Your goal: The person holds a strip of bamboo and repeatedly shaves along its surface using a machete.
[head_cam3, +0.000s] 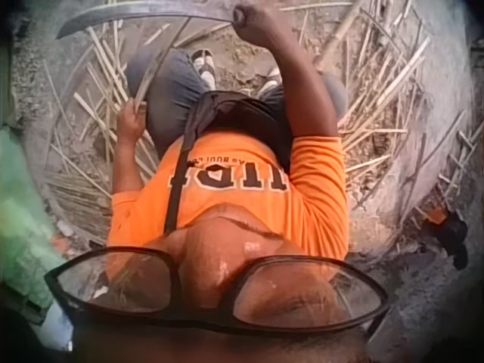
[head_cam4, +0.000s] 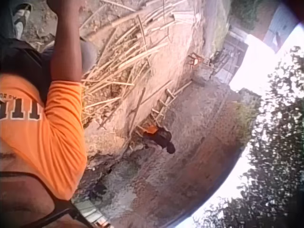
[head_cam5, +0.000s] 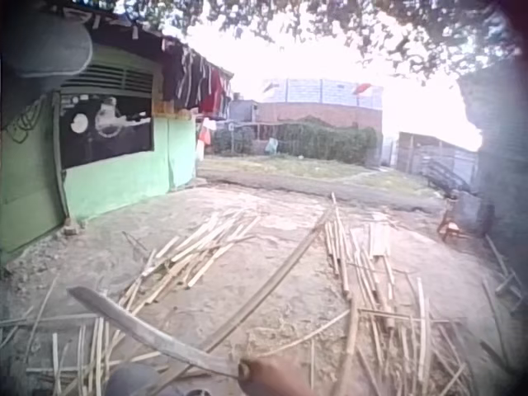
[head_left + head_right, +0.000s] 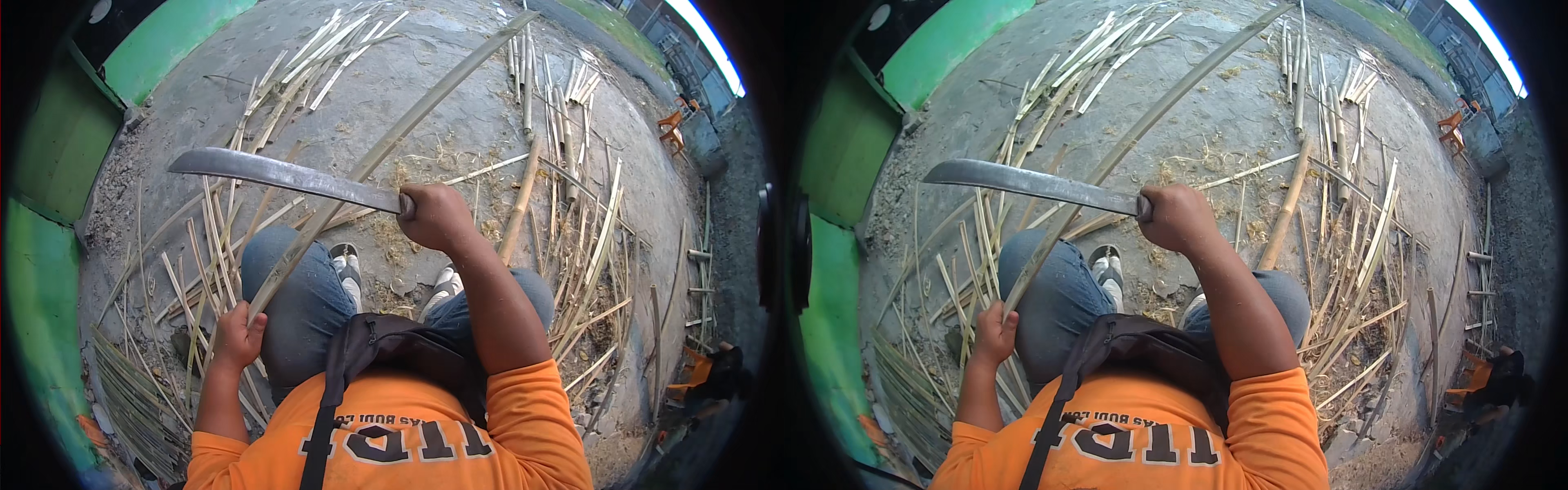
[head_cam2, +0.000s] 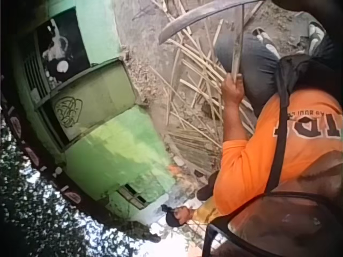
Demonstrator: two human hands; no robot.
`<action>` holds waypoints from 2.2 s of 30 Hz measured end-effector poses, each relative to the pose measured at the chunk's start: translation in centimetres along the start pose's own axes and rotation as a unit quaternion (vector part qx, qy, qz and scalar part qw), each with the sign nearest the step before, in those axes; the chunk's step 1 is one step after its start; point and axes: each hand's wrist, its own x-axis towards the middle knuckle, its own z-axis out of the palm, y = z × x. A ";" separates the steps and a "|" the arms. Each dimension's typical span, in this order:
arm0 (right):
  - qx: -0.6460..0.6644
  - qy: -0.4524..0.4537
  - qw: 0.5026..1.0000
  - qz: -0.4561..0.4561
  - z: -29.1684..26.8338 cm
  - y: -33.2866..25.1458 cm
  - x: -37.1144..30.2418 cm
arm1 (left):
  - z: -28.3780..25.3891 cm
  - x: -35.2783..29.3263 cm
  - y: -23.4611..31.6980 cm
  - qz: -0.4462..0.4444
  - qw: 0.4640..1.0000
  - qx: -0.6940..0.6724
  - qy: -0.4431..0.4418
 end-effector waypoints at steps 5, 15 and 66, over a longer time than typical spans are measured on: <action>0.056 0.037 0.988 0.138 -2.0 3.7 1.3 | 0.0 0.0 0.0 0.002 1.000 0.008 0.008; -0.022 -0.053 0.998 0.020 -1.1 -0.1 0.0 | -0.2 0.0 0.4 -0.006 1.000 0.005 0.007; 0.057 -0.082 0.991 0.090 -0.7 1.4 -0.3 | 0.2 -0.2 0.4 0.018 0.997 0.060 0.034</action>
